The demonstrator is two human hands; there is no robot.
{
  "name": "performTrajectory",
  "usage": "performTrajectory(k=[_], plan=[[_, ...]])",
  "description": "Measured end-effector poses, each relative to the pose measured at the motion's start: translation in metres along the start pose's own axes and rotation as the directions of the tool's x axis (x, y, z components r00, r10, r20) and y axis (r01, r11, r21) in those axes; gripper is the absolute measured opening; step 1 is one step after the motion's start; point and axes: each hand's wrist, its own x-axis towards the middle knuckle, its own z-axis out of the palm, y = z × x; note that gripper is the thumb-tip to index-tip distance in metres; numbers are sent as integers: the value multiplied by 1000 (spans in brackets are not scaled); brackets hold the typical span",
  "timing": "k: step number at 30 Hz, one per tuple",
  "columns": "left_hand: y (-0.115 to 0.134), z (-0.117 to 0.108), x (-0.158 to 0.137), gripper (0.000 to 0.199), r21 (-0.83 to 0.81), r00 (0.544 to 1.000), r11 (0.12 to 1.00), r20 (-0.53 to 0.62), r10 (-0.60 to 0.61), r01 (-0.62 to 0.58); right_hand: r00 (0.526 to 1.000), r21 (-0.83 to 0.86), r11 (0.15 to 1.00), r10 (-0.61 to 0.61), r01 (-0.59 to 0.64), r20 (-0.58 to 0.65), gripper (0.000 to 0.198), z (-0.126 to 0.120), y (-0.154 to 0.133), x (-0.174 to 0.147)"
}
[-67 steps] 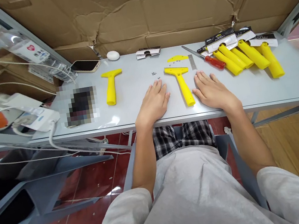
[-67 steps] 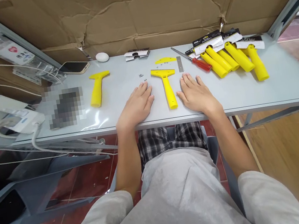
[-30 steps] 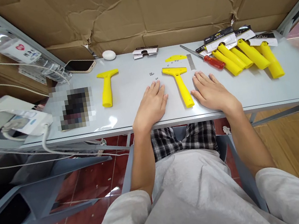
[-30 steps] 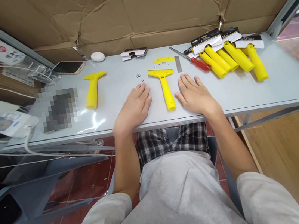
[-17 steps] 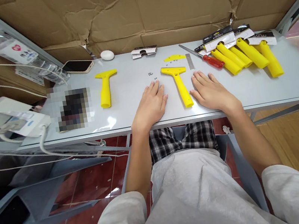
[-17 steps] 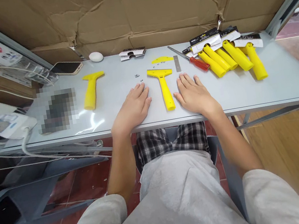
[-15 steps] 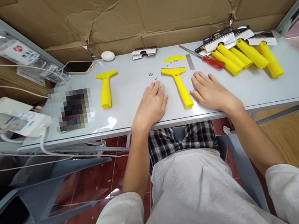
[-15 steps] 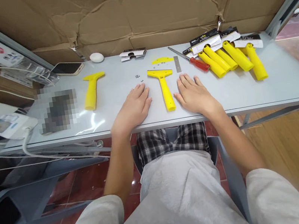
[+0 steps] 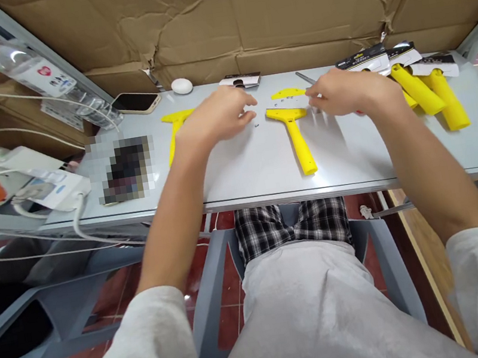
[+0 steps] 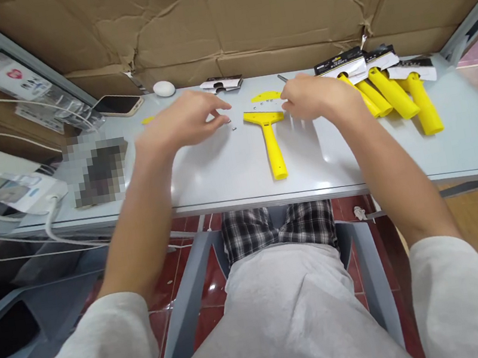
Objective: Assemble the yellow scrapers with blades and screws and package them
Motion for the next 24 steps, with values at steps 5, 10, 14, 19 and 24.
performTrajectory(k=[5,10,14,19,24], plan=[[-51,6,43,27,-130,995,991,-93,32,-44,989,19,997,-72,75,-128,51,9,20,40],[-49,10,35,35,-111,998,992,-5,-67,66,979,30,993,-109,116,-171,54,33,30,52],[-47,10,26,38,-140,990,981,53,-129,135,973,40,991,-114,124,-200,54,39,33,49],[-60,23,35,35,-129,999,991,10,-32,33,971,51,995,-74,88,-229,53,41,31,48],[-71,34,44,30,-193,1000,981,-29,-3,-3,964,50,993,-89,105,-249,54,47,31,50]])
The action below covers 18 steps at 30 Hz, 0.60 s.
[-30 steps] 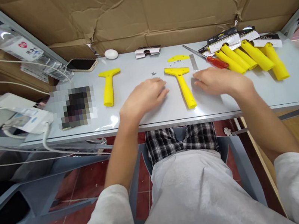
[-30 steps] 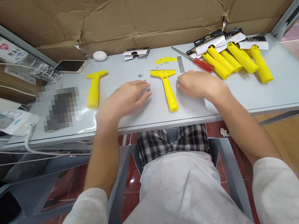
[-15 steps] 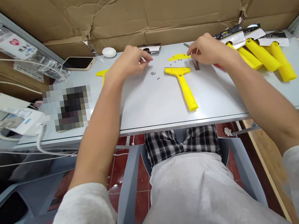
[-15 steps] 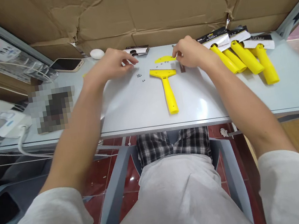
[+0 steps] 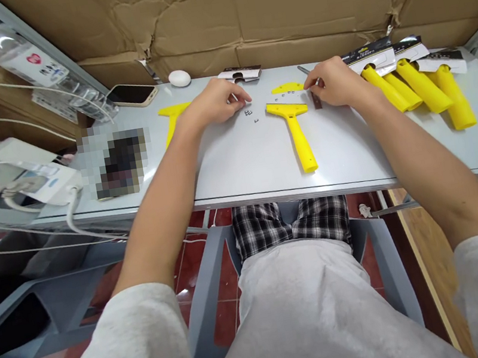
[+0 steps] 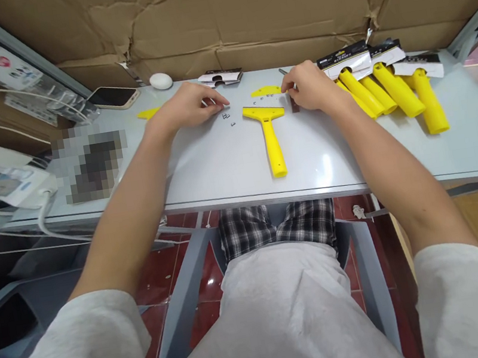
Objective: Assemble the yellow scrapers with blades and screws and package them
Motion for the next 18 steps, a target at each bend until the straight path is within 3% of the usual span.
performTrajectory(k=[8,18], plan=[[10,14,4,35,-31,998,999,-56,32,-34,998,-26,998,-62,61,-9,67,10,-14,4],[0,11,6,36,-11,998,1000,-64,28,-29,998,-36,998,-59,60,9,58,8,-25,8]])
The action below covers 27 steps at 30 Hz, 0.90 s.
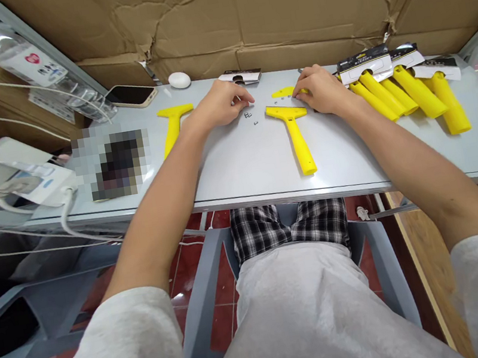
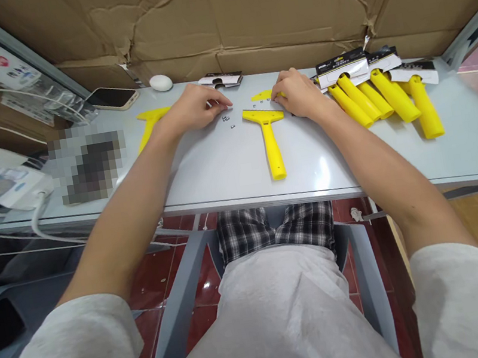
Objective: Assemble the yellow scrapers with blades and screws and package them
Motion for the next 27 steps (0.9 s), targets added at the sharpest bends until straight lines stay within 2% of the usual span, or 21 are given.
performTrajectory(k=[15,21,27], plan=[[8,0,-1,39,9,1000,1000,12,19,-19,1000,4,1000,-13,13,-22,52,12,13,7],[16,-1,-3,37,3,1000,1000,9,27,-27,999,45,999,-16,17,-32,60,13,15,7],[14,0,-3,35,12,999,999,-5,51,-51,999,55,998,-23,26,-47,50,17,21,9]])
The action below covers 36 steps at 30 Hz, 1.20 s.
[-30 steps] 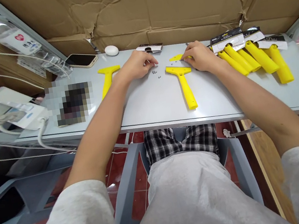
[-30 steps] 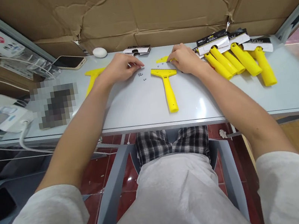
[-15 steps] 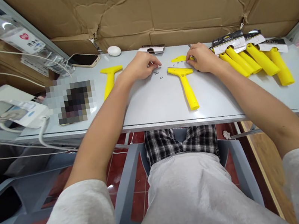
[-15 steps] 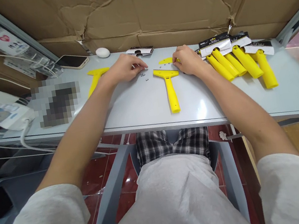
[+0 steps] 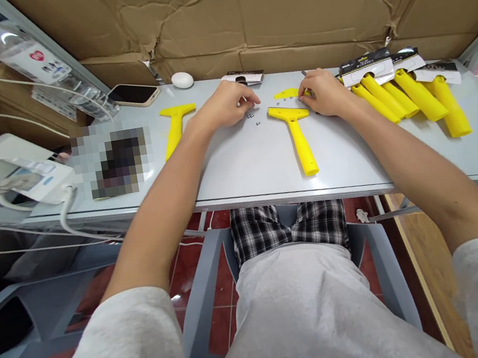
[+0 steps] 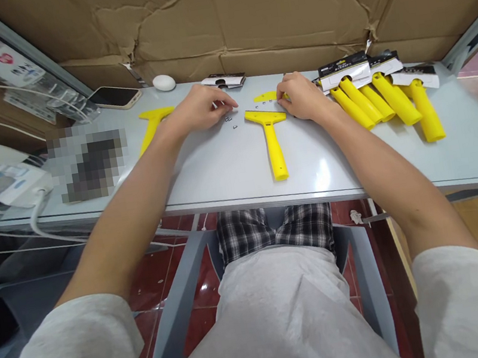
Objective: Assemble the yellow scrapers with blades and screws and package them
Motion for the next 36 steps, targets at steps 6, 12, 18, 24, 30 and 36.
performTrajectory(k=[6,12,18,24,30,36], plan=[[-19,6,6,30,0,994,995,-52,98,-98,998,67,996,-53,56,-45,39,11,15,9],[-30,12,10,33,-8,982,987,-107,159,-160,994,96,992,-79,86,-70,37,17,24,13],[-38,15,14,27,-23,972,981,-140,190,-195,995,102,992,-71,78,-65,37,16,25,14],[-40,16,16,21,-37,959,971,-174,225,-234,996,167,984,-49,61,-80,37,16,23,11],[-32,15,13,25,-33,967,980,-171,187,-195,997,140,989,-49,56,-59,33,11,17,7],[-22,14,12,25,-38,965,982,-195,176,-187,996,120,991,-59,67,-70,39,8,15,5]])
